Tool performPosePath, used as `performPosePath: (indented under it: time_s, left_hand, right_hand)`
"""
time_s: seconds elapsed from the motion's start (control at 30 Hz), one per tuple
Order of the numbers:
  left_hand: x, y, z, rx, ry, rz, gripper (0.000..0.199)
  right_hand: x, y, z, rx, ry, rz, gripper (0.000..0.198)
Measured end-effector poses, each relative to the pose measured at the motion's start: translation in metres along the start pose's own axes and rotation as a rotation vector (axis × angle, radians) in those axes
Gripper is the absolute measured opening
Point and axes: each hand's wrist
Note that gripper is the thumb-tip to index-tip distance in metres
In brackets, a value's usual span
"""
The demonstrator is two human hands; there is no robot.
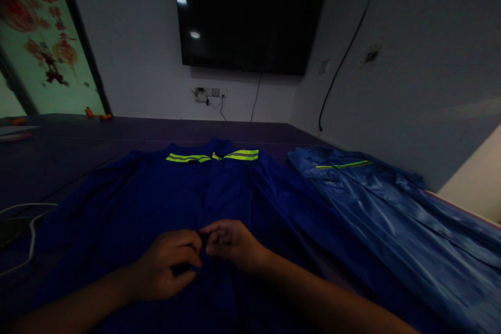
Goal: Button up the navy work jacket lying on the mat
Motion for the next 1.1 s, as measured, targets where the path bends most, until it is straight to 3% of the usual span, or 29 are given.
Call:
performPosePath:
  time_s: [0.03, 0.17, 0.53, 0.8, 0.93, 1.03, 1.1]
  left_hand:
    - [0.0, 0.0, 0.0, 0.003, 0.005, -0.006, 0.002]
    - [0.0, 0.0, 0.0, 0.006, 0.018, -0.009, 0.018]
    - [0.001, -0.001, -0.002, -0.013, -0.013, -0.052, 0.036]
    - [-0.003, -0.002, -0.011, -0.071, -0.169, 0.009, 0.05]
    - [0.022, 0.001, -0.035, -0.157, -0.326, -0.046, 0.054]
    - [0.06, 0.018, -0.053, -0.273, -0.397, -0.248, 0.056]
    - [0.083, 0.041, -0.058, -0.285, -0.403, -0.381, 0.05]
  right_hand:
    - [0.0, 0.0, -0.001, -0.002, -0.007, 0.006, 0.043]
    - [0.0, 0.0, -0.002, -0.018, -0.027, 0.026, 0.042]
    - [0.0, 0.0, -0.004, -0.03, 0.004, 0.032, 0.041]
    - [0.001, -0.005, -0.008, -0.044, 0.103, 0.044, 0.049]
    - [-0.013, 0.003, -0.001, 0.05, 0.335, 0.067, 0.046]
    - [-0.034, 0.03, 0.014, 0.11, 0.639, 0.036, 0.038]
    - [-0.047, 0.06, 0.027, 0.104, 0.838, 0.02, 0.043]
Point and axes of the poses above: each hand's wrist, its own y-axis away from the middle knuckle, its own z-axis out of the palm, x = y × z, and after that the axes turned 13 degrees about -x, right-handed
